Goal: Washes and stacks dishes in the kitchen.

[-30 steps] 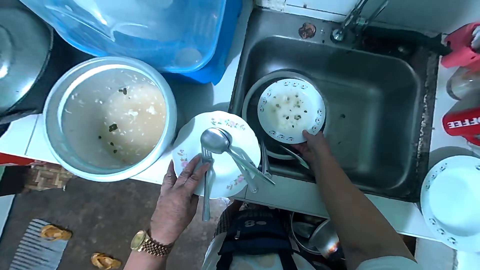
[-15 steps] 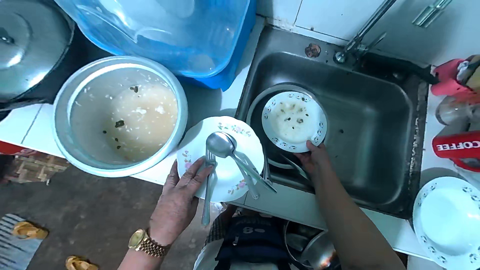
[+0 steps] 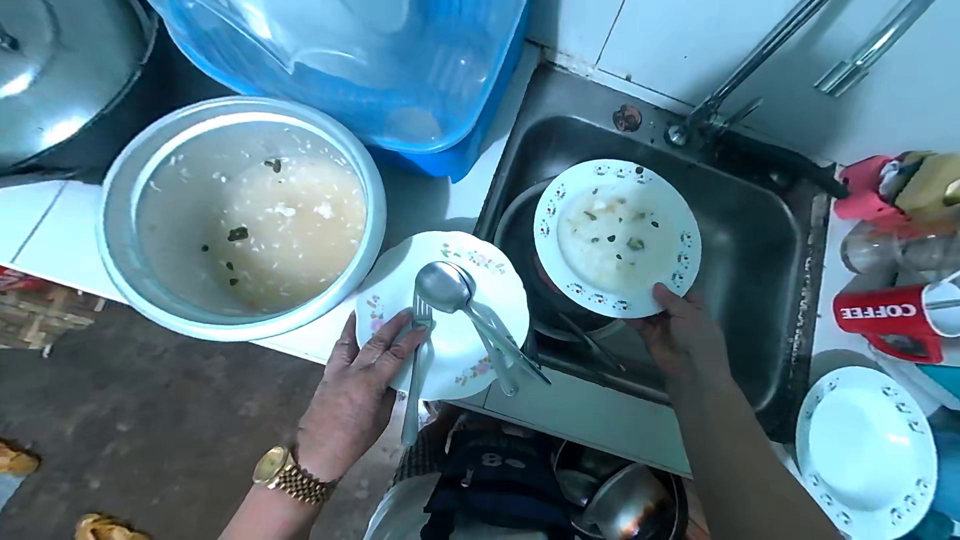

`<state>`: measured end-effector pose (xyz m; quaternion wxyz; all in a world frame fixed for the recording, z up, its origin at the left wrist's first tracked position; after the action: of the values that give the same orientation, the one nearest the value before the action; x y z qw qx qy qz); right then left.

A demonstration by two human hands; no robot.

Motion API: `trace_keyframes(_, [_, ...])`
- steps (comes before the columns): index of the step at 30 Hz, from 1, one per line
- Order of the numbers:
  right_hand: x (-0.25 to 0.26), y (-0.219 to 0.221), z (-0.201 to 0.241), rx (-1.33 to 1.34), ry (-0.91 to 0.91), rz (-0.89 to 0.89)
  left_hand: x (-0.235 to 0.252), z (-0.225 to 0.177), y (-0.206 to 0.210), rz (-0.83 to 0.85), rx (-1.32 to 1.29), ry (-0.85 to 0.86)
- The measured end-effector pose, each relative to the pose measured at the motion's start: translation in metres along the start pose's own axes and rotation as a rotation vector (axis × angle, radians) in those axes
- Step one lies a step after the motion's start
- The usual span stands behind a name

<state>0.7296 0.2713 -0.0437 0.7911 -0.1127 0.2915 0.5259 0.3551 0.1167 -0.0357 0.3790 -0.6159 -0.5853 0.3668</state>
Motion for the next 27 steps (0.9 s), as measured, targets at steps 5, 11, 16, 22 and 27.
trace_keyframes(5, [-0.039,0.006,0.034,-0.032,-0.038,0.052,0.001,0.0,0.0,0.014,0.005,-0.011])
trace_keyframes(11, [-0.084,0.033,0.053,-0.048,-0.054,0.166,0.002,-0.001,0.0,0.05,0.021,-0.03])
trace_keyframes(16, [-0.112,0.063,0.059,-0.05,-0.061,0.243,0.003,-0.001,-0.002,0.094,0.021,-0.035])
trace_keyframes(22, [-0.136,0.107,0.05,-0.064,-0.049,0.353,0.004,0.001,0.0,0.17,0.0,-0.068])
trace_keyframes(27, [-0.148,0.145,0.03,-0.098,-0.006,0.435,0.005,0.001,0.0,0.173,-0.02,-0.064])
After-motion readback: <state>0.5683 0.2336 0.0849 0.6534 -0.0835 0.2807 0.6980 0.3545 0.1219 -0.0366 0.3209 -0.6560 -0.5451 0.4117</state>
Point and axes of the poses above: each hand's wrist, its own x-axis towards the middle knuckle, its own y-axis out of the palm, z = x × y, the point moved 7 cm from there along x, towards the middle knuckle, and after that the axes turned 2 degrees about x, right-handed, at the moved point
